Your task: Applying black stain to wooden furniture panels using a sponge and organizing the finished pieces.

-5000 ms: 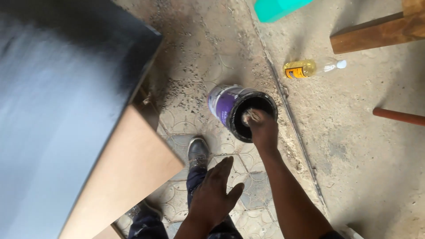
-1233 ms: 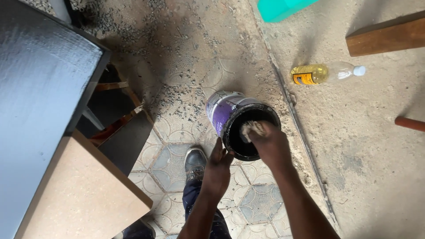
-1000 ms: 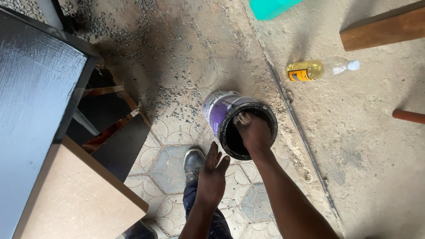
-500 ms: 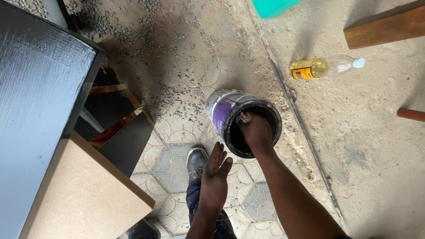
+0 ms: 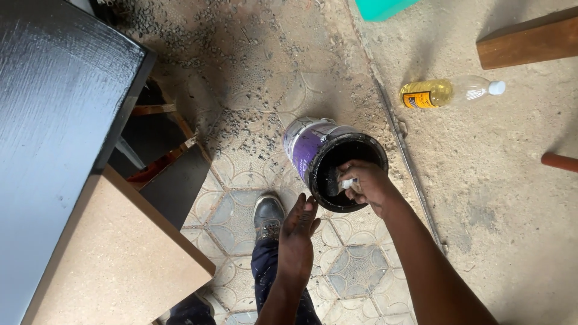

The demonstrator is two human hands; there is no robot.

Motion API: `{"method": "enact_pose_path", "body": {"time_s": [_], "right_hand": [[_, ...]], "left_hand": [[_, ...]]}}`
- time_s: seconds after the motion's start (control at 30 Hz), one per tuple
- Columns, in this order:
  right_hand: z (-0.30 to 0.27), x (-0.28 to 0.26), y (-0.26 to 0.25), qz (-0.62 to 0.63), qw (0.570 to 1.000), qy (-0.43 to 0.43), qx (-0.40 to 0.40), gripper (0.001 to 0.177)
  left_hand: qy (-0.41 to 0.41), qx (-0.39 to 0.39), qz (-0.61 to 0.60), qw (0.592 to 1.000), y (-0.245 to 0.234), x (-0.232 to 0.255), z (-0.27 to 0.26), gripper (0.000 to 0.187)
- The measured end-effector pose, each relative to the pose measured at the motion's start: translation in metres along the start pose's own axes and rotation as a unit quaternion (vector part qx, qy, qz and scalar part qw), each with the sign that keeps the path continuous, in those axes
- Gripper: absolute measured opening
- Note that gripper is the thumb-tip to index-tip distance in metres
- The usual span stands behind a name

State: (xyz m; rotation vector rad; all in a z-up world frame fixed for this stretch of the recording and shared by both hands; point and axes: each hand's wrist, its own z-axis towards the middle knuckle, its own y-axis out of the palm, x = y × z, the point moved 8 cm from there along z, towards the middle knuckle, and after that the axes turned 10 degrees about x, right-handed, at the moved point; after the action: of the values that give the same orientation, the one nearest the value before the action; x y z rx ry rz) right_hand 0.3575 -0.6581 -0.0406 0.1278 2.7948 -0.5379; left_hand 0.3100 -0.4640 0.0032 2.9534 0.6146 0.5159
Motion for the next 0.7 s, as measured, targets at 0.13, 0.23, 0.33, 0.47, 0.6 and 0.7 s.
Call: {"method": "enact_pose_path", "body": {"time_s": [0.13, 0.23, 0.33, 0.47, 0.6, 0.7], "right_hand": [[-0.002, 0.003, 0.011, -0.078, 0.997, 0.021, -0.021, 0.018], [0.012, 0.012, 0.008, -0.156, 0.985, 0.057, -0.043, 0.016], [0.029, 0.018, 0.006, -0.187, 0.971, 0.088, -0.116, 0.015], [0.037, 0.014, 0.005, -0.224, 0.951, 0.073, -0.200, 0.031], [0.003, -0.027, 0.014, -0.340, 0.934, 0.062, -0.093, 0.014], [0.006, -0.032, 0.029, -0.421, 0.902, 0.002, -0.101, 0.017]], "left_hand": [[0.004, -0.015, -0.042, 0.999, 0.001, -0.002, 0.001, 0.079], [0.010, -0.024, -0.043, 0.999, 0.002, -0.002, 0.000, 0.079], [0.012, -0.033, -0.045, 0.998, 0.002, -0.003, -0.001, 0.083], [0.019, -0.021, -0.037, 0.999, -0.002, -0.004, 0.002, 0.080], [0.016, -0.007, -0.029, 0.999, -0.003, -0.005, 0.003, 0.076], [0.025, -0.021, -0.025, 0.999, 0.000, -0.005, 0.004, 0.078]]}}
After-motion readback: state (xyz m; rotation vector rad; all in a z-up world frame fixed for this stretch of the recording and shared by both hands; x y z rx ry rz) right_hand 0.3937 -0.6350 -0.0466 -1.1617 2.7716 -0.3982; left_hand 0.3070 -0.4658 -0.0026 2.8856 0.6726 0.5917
